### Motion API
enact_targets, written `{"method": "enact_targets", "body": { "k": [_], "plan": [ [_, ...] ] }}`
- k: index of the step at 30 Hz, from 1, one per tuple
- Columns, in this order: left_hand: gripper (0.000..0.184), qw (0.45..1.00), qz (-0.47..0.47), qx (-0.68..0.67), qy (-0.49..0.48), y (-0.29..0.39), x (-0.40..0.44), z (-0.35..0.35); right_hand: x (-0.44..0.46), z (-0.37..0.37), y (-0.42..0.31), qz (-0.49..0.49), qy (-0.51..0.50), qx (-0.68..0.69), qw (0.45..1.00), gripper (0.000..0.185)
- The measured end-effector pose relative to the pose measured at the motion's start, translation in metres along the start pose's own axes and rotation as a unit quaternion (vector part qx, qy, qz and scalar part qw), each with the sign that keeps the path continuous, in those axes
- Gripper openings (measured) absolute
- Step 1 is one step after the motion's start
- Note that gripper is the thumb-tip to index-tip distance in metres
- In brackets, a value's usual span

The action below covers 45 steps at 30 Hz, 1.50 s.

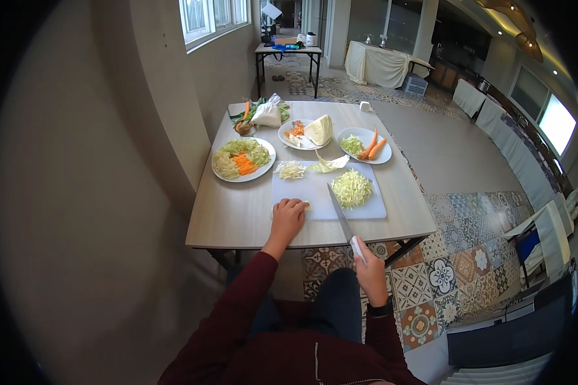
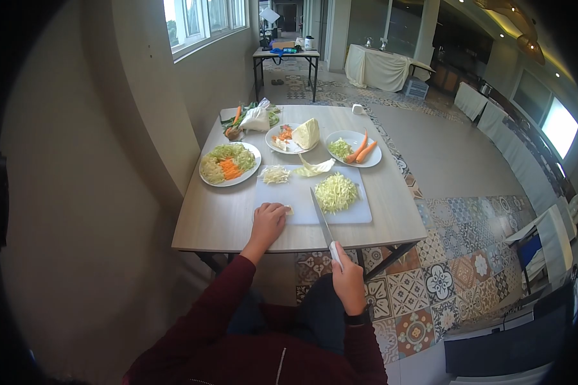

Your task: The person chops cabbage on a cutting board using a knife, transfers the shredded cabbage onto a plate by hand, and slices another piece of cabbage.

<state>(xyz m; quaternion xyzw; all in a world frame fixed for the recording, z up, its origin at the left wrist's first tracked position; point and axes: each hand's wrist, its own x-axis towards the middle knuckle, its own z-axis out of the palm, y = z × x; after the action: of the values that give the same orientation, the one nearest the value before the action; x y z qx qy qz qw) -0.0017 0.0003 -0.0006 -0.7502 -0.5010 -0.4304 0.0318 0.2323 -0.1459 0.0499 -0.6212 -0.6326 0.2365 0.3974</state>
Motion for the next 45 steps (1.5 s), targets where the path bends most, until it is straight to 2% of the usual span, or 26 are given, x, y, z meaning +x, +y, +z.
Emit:
{"method": "enact_targets", "body": {
  "k": [1, 4, 13, 16, 22, 31, 34, 40, 45],
  "plan": [
    [0.018, 1.0, 0.002, -0.001, 0.005, 0.001, 0.0, 0.0, -0.001, -0.001, -0.001, 0.041, -0.021, 0.021, 0.999, 0.045],
    [0.018, 1.0, -0.005, -0.001, -0.002, 0.002, 0.001, 0.0, -0.003, 0.001, -0.006, 0.07, -0.013, 0.04, 0.997, 0.045],
    [0.011, 1.0, -0.004, 0.006, -0.003, 0.0, 0.001, 0.002, -0.012, 0.006, -0.017, -0.083, 0.002, 0.011, 0.996, 0.042],
    [0.012, 1.0, -0.002, 0.005, 0.004, -0.002, 0.001, 0.003, -0.017, 0.005, -0.033, -0.042, -0.035, 0.022, 0.998, 0.043],
    [0.014, 1.0, -0.003, 0.011, -0.005, 0.001, 0.001, 0.0, -0.017, 0.016, -0.024, -0.094, -0.015, -0.004, 0.995, 0.043],
    [0.012, 1.0, -0.006, 0.008, 0.007, 0.0, 0.001, 0.003, -0.027, 0.019, -0.022, -0.098, -0.04, -0.068, 0.992, 0.047],
    [0.012, 1.0, -0.009, 0.005, 0.008, -0.001, 0.001, 0.003, -0.035, 0.013, -0.028, -0.089, -0.044, -0.051, 0.994, 0.047],
    [0.01, 1.0, -0.008, -0.007, 0.006, -0.001, 0.001, 0.002, -0.044, -0.02, -0.049, -0.006, -0.1, -0.024, 0.995, 0.046],
    [0.011, 1.0, -0.007, -0.002, 0.007, -0.001, 0.001, 0.002, -0.043, -0.02, -0.045, -0.016, -0.105, -0.023, 0.994, 0.046]
  ]
}}
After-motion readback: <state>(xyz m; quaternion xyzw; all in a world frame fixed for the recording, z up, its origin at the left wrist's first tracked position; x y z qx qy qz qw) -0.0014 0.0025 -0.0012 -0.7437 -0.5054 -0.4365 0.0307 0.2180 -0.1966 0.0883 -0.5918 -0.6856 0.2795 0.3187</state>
